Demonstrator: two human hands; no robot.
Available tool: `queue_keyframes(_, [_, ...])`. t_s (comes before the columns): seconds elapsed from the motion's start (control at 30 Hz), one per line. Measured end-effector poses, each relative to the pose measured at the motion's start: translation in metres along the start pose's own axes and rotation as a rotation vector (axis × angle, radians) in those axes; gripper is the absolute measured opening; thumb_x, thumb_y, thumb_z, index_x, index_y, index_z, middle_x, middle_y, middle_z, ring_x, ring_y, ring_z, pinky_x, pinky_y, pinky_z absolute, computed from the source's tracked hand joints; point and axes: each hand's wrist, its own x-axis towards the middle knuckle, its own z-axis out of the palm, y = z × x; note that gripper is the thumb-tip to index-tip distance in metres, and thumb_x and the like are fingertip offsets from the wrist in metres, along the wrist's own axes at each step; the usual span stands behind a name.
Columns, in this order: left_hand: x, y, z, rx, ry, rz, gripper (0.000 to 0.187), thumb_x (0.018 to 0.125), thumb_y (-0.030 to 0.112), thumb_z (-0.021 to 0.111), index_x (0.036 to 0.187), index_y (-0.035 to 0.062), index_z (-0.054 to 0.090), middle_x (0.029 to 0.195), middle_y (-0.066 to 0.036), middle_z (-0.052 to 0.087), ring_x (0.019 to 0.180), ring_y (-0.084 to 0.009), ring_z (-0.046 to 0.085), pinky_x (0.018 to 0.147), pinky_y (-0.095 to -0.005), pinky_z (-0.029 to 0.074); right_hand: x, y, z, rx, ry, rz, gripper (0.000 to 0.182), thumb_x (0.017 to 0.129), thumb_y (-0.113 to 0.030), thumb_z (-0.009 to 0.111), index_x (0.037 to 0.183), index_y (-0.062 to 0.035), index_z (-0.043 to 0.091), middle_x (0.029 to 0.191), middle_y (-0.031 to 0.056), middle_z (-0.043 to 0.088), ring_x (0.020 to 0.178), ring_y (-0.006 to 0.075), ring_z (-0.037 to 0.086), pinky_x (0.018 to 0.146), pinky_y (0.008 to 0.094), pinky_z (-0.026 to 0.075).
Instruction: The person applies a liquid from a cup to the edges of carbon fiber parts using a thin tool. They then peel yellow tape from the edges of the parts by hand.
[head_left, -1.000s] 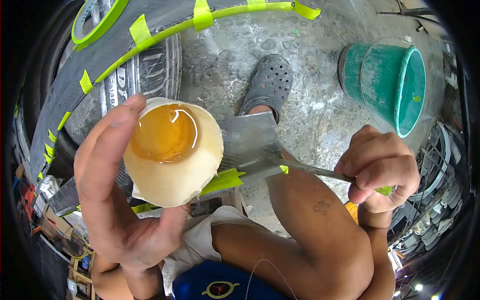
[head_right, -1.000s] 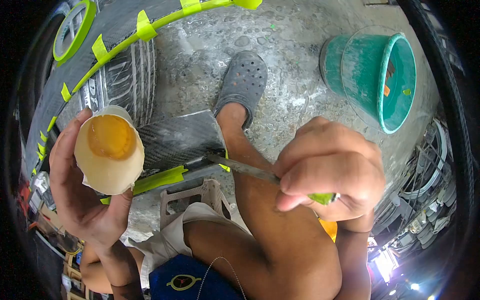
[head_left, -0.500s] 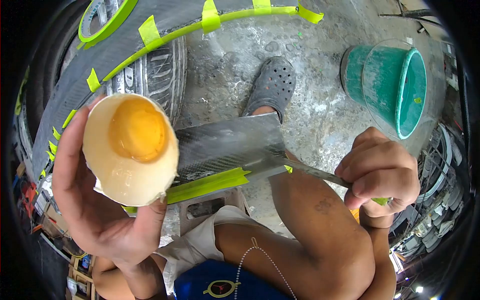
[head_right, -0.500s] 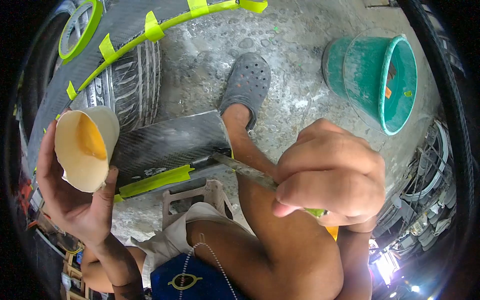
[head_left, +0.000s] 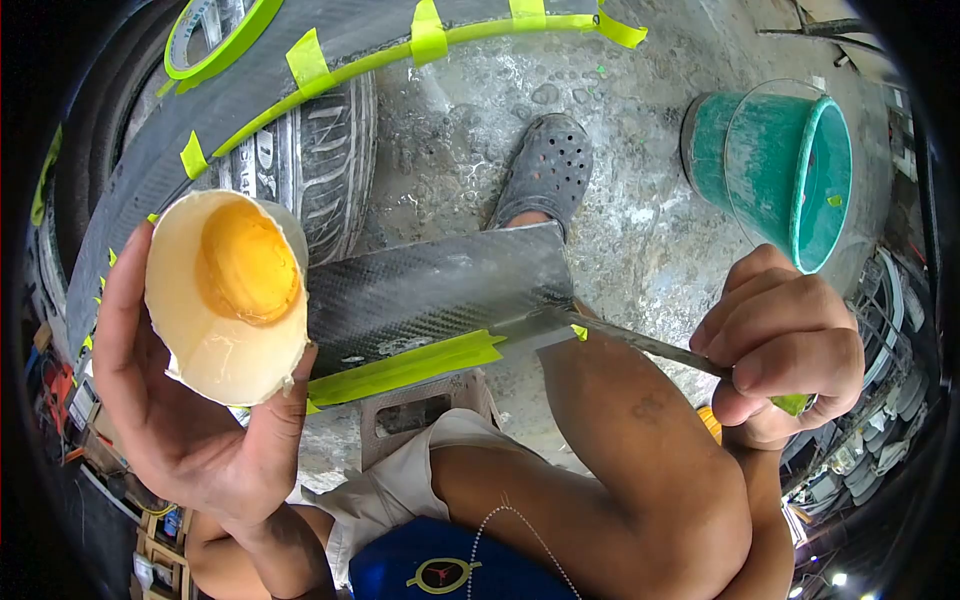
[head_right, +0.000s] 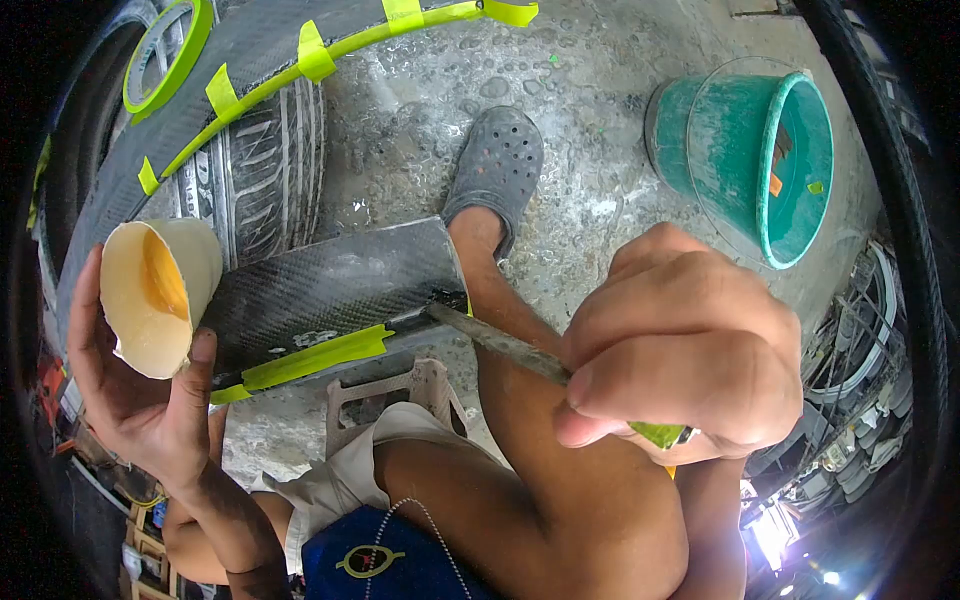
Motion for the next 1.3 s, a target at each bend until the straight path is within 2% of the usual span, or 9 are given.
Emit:
queue_keyframes(0.17, [0.0, 0.0, -0.001, 0.0, 0.0, -0.004, 0.08, 0.079, 0.001, 0.08, 0.147, -0.0077, 0.04, 0.149, -0.021, 0.047, 0.135, -0.0287, 0.05, 0.114, -0.0411, 0.04, 0.004, -0.007, -0.003, -0.114, -0.144, 0.113, 0.028, 0.083, -0.027, 0.083, 0.089, -0.0084, 0.062, 0.077, 0.0052, 0.065, 0.061, 0.017, 0.065, 0.058, 0.0305, 0.043])
queue_keyframes(0.43, [-0.003, -0.003, 0.002, -0.076, 0.004, -0.031, 0.082, 0.078, 0.0, 0.08, 0.147, -0.0076, 0.038, 0.148, -0.022, 0.047, 0.135, -0.0291, 0.05, 0.114, -0.0417, 0.04, 0.006, -0.006, -0.008, -0.189, -0.188, 0.107, 0.028, 0.084, -0.025, 0.083, 0.09, -0.0082, 0.062, 0.076, 0.0054, 0.064, 0.059, 0.0173, 0.064, 0.057, 0.0309, 0.043])
queue_keyframes(0.5, [-0.002, 0.001, 0.001, -0.113, -0.042, -0.052, 0.083, 0.077, 0.0, 0.081, 0.147, -0.0072, 0.038, 0.146, -0.022, 0.048, 0.134, -0.0299, 0.05, 0.113, -0.0421, 0.041, -0.001, -0.001, -0.013, 0.15, 0.077, 0.093, 0.025, 0.08, -0.017, 0.085, 0.093, -0.0041, 0.068, 0.081, 0.014, 0.069, 0.06, 0.0173, 0.061, 0.052, 0.0282, 0.044])
queue_keyframes(0.57, [0.0, 0.004, 0.006, -0.07, -0.064, -0.033, 0.082, 0.074, 0.002, 0.082, 0.145, -0.0068, 0.042, 0.141, -0.021, 0.053, 0.131, -0.03, 0.053, 0.112, -0.0423, 0.041, -0.003, -0.011, -0.01, 0.13, 0.341, 0.235, 0.036, 0.085, -0.024, 0.083, 0.096, -0.0046, 0.056, 0.078, 0.0118, 0.06, 0.058, 0.0162, 0.059, 0.053, 0.0261, 0.048])
queue_keyframes(0.77, [0.02, 0.033, 0.035, 0.127, -0.367, 0.113, 0.07, 0.068, 0.008, 0.084, 0.131, 0.0001, 0.056, 0.134, -0.018, 0.061, 0.122, -0.0319, 0.061, 0.102, -0.0411, 0.049, -0.007, -0.013, -0.008, 0.53, 0.533, 0.556, 0.037, 0.09, -0.025, 0.078, 0.104, -0.0034, 0.05, 0.085, 0.0101, 0.06, 0.065, 0.0169, 0.062, 0.059, 0.0294, 0.057])
queue_keyframes(0.97, [0.044, 0.057, 0.062, -0.02, -0.285, 0.234, 0.07, 0.07, 0.008, 0.083, 0.133, 0.0045, 0.055, 0.133, -0.017, 0.062, 0.121, -0.0333, 0.061, 0.103, -0.0399, 0.049, 0.003, -0.004, -0.001, 0.648, 0.63, 0.681, 0.019, 0.095, -0.008, 0.07, 0.102, -0.0028, 0.053, 0.084, 0.0054, 0.061, 0.07, 0.0135, 0.065, 0.065, 0.028, 0.056])
queue_keyframes(1.07, [0.051, 0.063, 0.056, 0.009, -0.229, 0.197, 0.07, 0.07, 0.008, 0.084, 0.133, 0.0028, 0.054, 0.131, -0.016, 0.063, 0.121, -0.0293, 0.061, 0.103, -0.0378, 0.048, 0.013, -0.011, -0.016, 0.549, 0.784, 0.534, 0.018, 0.097, -0.015, 0.068, 0.1, -0.0054, 0.052, 0.083, 0.003, 0.055, 0.072, 0.0126, 0.058, 0.06, 0.0266, 0.052])
queue_keyframes(1.23, [0.06, 0.066, 0.049, -0.006, -0.23, 0.143, 0.07, 0.073, 0.005, 0.085, 0.135, 0.0003, 0.052, 0.129, -0.014, 0.062, 0.117, -0.0237, 0.063, 0.102, -0.0355, 0.048, 0.01, -0.015, -0.008, 0.311, 0.699, 0.113, 0.02, 0.089, -0.008, 0.075, 0.102, -0.0066, 0.059, 0.088, 0.006, 0.063, 0.072, 0.0162, 0.064, 0.064, 0.0304, 0.055])
queue_keyframes(1.3, [0.062, 0.064, 0.045, -0.109, -0.252, 0.067, 0.071, 0.073, 0.002, 0.084, 0.136, -0.002, 0.05, 0.128, -0.015, 0.061, 0.118, -0.0231, 0.062, 0.103, -0.0358, 0.047, 0.021, -0.016, -0.023, -0.334, 0.1, -0.415, 0.024, 0.079, -0.004, 0.079, 0.1, -0.0076, 0.067, 0.099, 0.0095, 0.068, 0.076, 0.0194, 0.067, 0.065, 0.0325, 0.056])
